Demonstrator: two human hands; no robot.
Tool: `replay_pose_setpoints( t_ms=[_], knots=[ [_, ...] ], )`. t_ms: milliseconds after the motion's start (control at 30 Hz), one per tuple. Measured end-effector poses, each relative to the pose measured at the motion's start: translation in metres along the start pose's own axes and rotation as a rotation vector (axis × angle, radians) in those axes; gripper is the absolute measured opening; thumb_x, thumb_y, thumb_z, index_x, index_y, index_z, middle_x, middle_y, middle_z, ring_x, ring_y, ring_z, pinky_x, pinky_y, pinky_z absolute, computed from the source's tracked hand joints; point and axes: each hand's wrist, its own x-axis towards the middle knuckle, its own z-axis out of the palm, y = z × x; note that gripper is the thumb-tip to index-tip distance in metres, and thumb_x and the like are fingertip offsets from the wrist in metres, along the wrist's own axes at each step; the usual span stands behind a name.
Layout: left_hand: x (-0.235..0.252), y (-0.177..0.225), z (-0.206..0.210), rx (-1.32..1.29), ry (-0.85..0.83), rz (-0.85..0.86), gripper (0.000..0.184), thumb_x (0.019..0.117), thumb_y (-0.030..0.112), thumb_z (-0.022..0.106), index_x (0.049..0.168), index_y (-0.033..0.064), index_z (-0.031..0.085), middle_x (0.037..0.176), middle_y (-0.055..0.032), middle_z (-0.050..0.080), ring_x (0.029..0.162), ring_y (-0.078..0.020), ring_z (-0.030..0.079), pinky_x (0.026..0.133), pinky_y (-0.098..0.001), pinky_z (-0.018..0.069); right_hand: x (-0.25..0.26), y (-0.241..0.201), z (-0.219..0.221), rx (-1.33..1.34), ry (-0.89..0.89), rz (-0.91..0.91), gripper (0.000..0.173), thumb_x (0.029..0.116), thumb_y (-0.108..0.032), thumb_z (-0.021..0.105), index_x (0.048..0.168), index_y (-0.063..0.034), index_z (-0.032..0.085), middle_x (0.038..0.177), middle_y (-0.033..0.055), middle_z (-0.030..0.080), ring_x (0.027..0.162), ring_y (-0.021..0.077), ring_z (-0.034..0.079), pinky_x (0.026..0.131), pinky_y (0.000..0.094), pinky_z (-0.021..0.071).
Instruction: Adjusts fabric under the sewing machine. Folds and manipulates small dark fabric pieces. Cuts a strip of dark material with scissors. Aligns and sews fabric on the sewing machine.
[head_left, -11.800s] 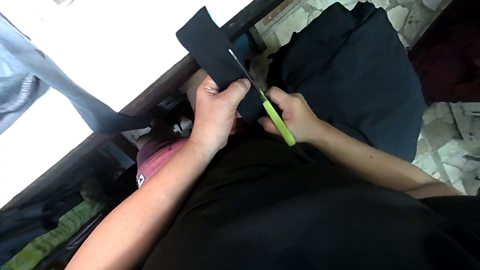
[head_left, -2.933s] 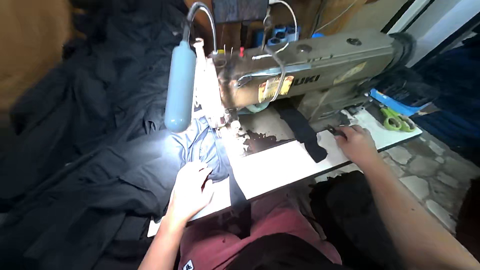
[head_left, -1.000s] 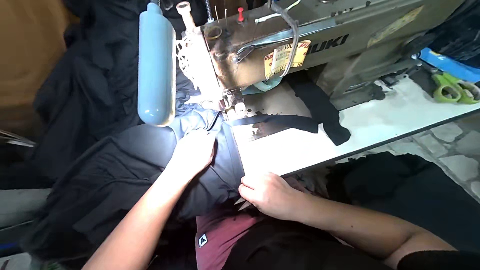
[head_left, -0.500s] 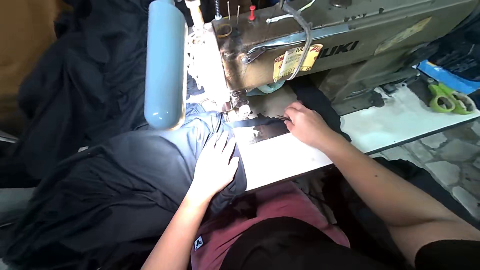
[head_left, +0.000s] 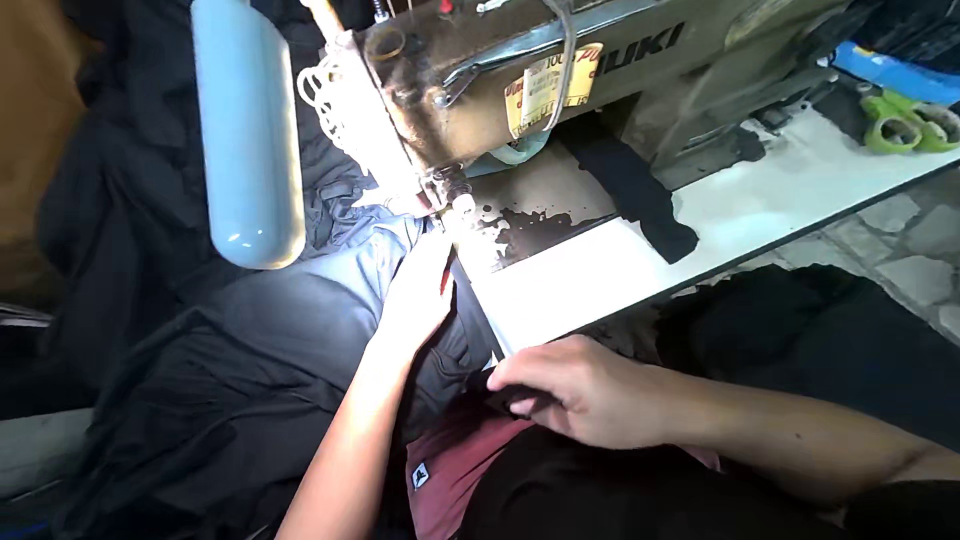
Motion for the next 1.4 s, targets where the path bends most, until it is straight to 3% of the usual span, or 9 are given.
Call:
replay_pose_setpoints(
  t_ms=[100, 233, 367, 800, 933, 1033, 1133, 1200, 1400],
  knots=[
    [0.002, -0.004, 0.004, 0.010, -0.025, 0.019, 0.048, 0.0960, 0.005, 0.055, 0.143, -0.0074, 0.053, 0.146, -0.0263, 0.055, 0.138, -0.0407, 0.052, 0.116, -0.0523, 0.0400, 0.002, -0.006, 0.009, -0.006, 0.050, -0.148, 0.014, 0.0947, -0.002, 0.059, 0.104, -0.0025, 0.069, 0.083, 0.0100, 0.070, 0.077, 0.0176, 0.069, 0.069, 0.0273, 0.0556],
    [0.002, -0.003, 0.007, 0.049, -0.046, 0.009, 0.045, 0.0992, 0.007, 0.051, 0.142, -0.0045, 0.056, 0.146, -0.0254, 0.056, 0.137, -0.0405, 0.054, 0.115, -0.0516, 0.0410, -0.003, -0.005, 0.018, 0.031, 0.049, -0.176, 0.011, 0.0932, -0.001, 0.060, 0.098, -0.0023, 0.070, 0.076, 0.0099, 0.068, 0.072, 0.0190, 0.067, 0.064, 0.0282, 0.0535],
    [0.002, -0.001, 0.008, 0.053, -0.022, 0.019, 0.043, 0.0985, 0.004, 0.049, 0.139, -0.0058, 0.058, 0.143, -0.0259, 0.058, 0.136, -0.0416, 0.055, 0.114, -0.0516, 0.0423, -0.008, -0.005, 0.020, 0.091, 0.039, -0.161, 0.013, 0.0917, 0.001, 0.059, 0.098, -0.0016, 0.070, 0.076, 0.0102, 0.067, 0.072, 0.0183, 0.067, 0.064, 0.0271, 0.0528],
    [-0.005, 0.007, 0.008, 0.148, -0.063, 0.037, 0.043, 0.1010, 0.011, 0.052, 0.139, -0.0079, 0.057, 0.144, -0.0251, 0.057, 0.134, -0.0409, 0.056, 0.112, -0.0530, 0.0428, -0.009, -0.006, 0.019, 0.189, 0.040, -0.138, 0.012, 0.0923, 0.003, 0.059, 0.096, 0.0007, 0.070, 0.078, 0.0112, 0.069, 0.073, 0.0148, 0.066, 0.068, 0.0227, 0.0526],
    [-0.015, 0.017, 0.004, 0.122, 0.063, 0.039, 0.035, 0.1009, 0.011, 0.052, 0.127, -0.0069, 0.067, 0.131, -0.0235, 0.067, 0.123, -0.0393, 0.065, 0.104, -0.0519, 0.0510, -0.007, 0.000, 0.014, 0.129, -0.004, -0.118, 0.012, 0.0944, -0.002, 0.060, 0.099, -0.0004, 0.070, 0.079, 0.0099, 0.071, 0.073, 0.0148, 0.068, 0.068, 0.0254, 0.0548],
    [-0.035, 0.033, -0.003, 0.048, 0.210, -0.022, 0.026, 0.0970, 0.007, 0.055, 0.112, -0.0052, 0.073, 0.121, -0.0203, 0.073, 0.113, -0.0341, 0.071, 0.094, -0.0461, 0.0568, 0.001, 0.024, 0.007, -0.261, -0.051, 0.035, 0.024, 0.0959, -0.019, 0.063, 0.110, -0.0019, 0.071, 0.089, 0.0118, 0.071, 0.075, 0.0244, 0.071, 0.062, 0.0401, 0.0575],
    [-0.054, 0.042, 0.003, -0.050, 0.272, -0.118, 0.021, 0.0953, 0.008, 0.059, 0.101, -0.0034, 0.076, 0.119, -0.0191, 0.074, 0.113, -0.0316, 0.071, 0.098, -0.0430, 0.0554, 0.008, 0.049, 0.009, -0.423, -0.226, 0.118, 0.040, 0.0960, -0.028, 0.064, 0.126, -0.0017, 0.067, 0.131, 0.0167, 0.066, 0.091, 0.0300, 0.073, 0.069, 0.0453, 0.0591],
    [-0.060, 0.046, 0.007, -0.084, 0.257, -0.143, 0.021, 0.0926, 0.007, 0.059, 0.097, -0.0031, 0.077, 0.121, -0.0197, 0.073, 0.119, -0.0336, 0.068, 0.102, -0.0452, 0.0526, 0.009, 0.045, 0.012, -0.448, -0.348, 0.165, 0.045, 0.0978, -0.030, 0.062, 0.131, 0.0005, 0.063, 0.146, 0.0178, 0.057, 0.095, 0.0325, 0.072, 0.070, 0.0466, 0.0579],
    [-0.057, 0.053, 0.005, -0.021, 0.126, -0.022, 0.015, 0.0835, 0.000, 0.062, 0.088, -0.0021, 0.076, 0.120, -0.0203, 0.073, 0.123, -0.0412, 0.064, 0.104, -0.0598, 0.0483, -0.005, 0.030, 0.024, -0.604, -0.317, 0.118, 0.046, 0.0945, -0.032, 0.062, 0.125, 0.0024, 0.066, 0.142, 0.0185, 0.061, 0.075, 0.0273, 0.070, 0.055, 0.0388, 0.0523]
  ],
)
